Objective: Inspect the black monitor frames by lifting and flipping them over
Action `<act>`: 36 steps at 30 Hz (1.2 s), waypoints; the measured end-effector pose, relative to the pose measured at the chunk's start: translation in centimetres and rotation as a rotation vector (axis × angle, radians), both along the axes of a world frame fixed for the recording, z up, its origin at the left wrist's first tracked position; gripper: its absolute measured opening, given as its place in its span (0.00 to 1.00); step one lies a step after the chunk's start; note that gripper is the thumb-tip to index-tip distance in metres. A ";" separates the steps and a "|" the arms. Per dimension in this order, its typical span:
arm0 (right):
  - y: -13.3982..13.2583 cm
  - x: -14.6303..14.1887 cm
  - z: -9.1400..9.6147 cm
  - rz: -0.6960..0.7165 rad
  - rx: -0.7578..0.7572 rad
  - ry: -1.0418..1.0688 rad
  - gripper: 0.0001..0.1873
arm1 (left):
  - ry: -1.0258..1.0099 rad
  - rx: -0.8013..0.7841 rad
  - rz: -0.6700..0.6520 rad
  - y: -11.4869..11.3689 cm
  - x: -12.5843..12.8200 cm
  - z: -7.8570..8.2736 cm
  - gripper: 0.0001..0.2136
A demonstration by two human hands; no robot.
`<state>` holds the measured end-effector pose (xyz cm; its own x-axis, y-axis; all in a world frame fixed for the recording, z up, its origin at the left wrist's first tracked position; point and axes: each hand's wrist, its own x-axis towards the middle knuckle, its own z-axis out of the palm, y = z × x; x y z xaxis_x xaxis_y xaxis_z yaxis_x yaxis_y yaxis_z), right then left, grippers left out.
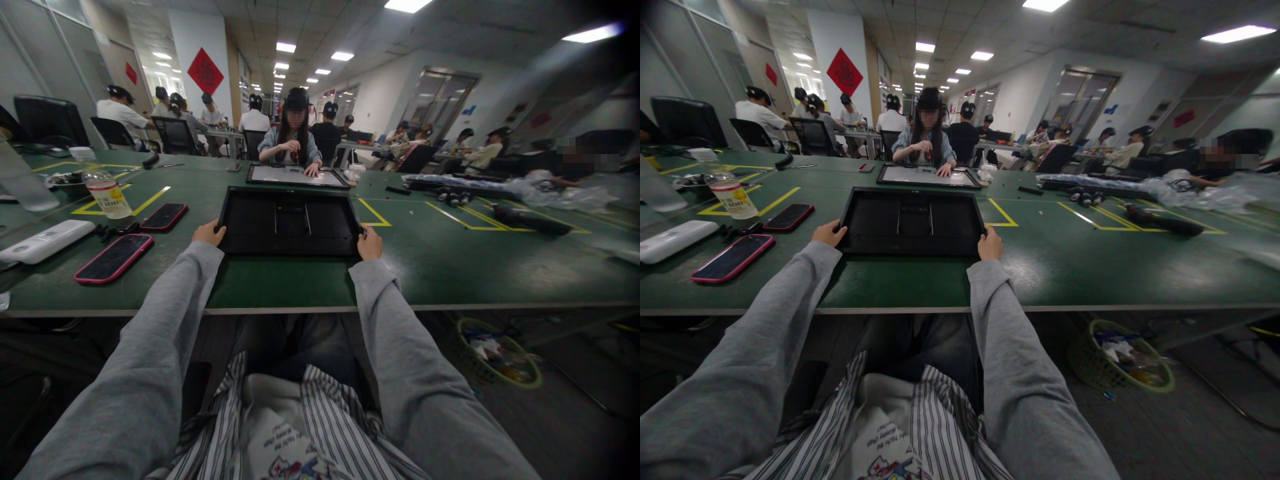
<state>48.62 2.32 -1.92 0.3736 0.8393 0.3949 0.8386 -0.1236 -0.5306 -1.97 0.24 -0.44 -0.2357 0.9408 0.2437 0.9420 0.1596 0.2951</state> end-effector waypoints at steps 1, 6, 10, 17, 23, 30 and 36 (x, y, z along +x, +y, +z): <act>0.0 0.0 0.0 0.000 0.001 -0.002 0.26 | -0.002 -0.001 -0.004 0.0 0.0 0.0 0.24; 0.1 0.2 -0.2 0.009 0.006 -0.003 0.26 | -0.005 0.000 -0.005 0.5 -0.4 -0.5 0.24; 0.0 0.1 -0.1 0.013 0.008 0.001 0.27 | -0.008 0.001 -0.011 0.7 -0.6 -0.7 0.25; -0.2 -0.1 0.1 0.001 -0.002 -0.002 0.27 | -0.015 -0.001 0.006 0.4 -0.2 -0.3 0.24; -0.5 -0.4 0.5 -0.004 0.025 0.010 0.26 | 0.029 0.052 -0.002 -0.2 0.3 0.5 0.23; -2.7 -1.8 3.7 -0.021 0.424 -0.073 0.33 | -0.071 0.705 -0.021 -3.1 1.7 3.1 0.27; -3.0 -2.0 4.1 -0.053 0.488 -0.054 0.32 | -0.095 0.737 -0.008 -4.0 2.4 3.8 0.28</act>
